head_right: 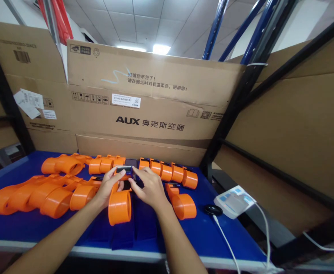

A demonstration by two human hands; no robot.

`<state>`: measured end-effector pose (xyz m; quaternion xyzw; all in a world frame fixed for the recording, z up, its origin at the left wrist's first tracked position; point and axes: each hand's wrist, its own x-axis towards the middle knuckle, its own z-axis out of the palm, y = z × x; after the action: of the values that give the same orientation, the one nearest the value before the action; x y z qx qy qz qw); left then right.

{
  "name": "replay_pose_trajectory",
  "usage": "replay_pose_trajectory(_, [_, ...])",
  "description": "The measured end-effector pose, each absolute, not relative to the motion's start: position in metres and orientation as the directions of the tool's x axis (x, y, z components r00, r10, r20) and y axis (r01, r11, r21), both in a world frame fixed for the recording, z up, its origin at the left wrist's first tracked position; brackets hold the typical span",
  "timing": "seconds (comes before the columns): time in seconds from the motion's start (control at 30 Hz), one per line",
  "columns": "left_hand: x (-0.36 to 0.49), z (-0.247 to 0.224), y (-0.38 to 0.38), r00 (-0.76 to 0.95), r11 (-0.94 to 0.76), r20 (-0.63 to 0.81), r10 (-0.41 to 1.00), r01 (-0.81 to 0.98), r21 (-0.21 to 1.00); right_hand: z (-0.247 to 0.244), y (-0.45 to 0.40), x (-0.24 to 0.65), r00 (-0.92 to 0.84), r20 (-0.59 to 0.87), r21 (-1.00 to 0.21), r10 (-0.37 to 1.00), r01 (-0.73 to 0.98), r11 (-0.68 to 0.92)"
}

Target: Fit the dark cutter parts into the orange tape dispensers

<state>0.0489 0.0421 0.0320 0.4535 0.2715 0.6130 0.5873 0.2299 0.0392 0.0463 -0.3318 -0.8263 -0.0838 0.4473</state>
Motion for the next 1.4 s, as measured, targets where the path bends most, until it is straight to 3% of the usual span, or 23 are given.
replay_pose_trajectory(0.23, [0.048,0.027,0.045,0.146,-0.213,0.284,0.948,-0.374,0.903,0.041,0.038,0.229,-0.363,0.797,-0.2,0.483,0.597,0.777])
replay_pose_trajectory(0.67, [0.046,0.025,0.043,0.086,-0.258,0.309,0.947,-0.369,0.893,0.049,0.033,0.225,-0.419,0.737,-0.249,0.531,0.562,0.789])
replay_pose_trajectory(0.9, [0.04,0.032,0.046,0.124,-0.15,0.241,0.963,-0.496,0.855,0.056,0.038,0.242,-0.185,0.761,-0.415,0.622,0.598,0.686])
replay_pose_trajectory(1.03, [0.042,0.031,0.047,0.082,-0.15,0.216,0.973,-0.489,0.859,0.053,0.048,0.246,-0.217,0.734,-0.389,0.643,0.642,0.661])
replay_pose_trajectory(1.3, [0.044,0.03,0.048,0.04,-0.118,0.159,0.986,-0.501,0.857,0.042,0.047,0.243,-0.337,0.541,-0.272,0.77,0.797,0.54])
replay_pose_trajectory(1.4, [0.045,0.031,0.048,0.022,-0.11,0.14,0.99,-0.508,0.854,0.044,0.046,0.243,-0.342,0.549,-0.278,0.763,0.786,0.552])
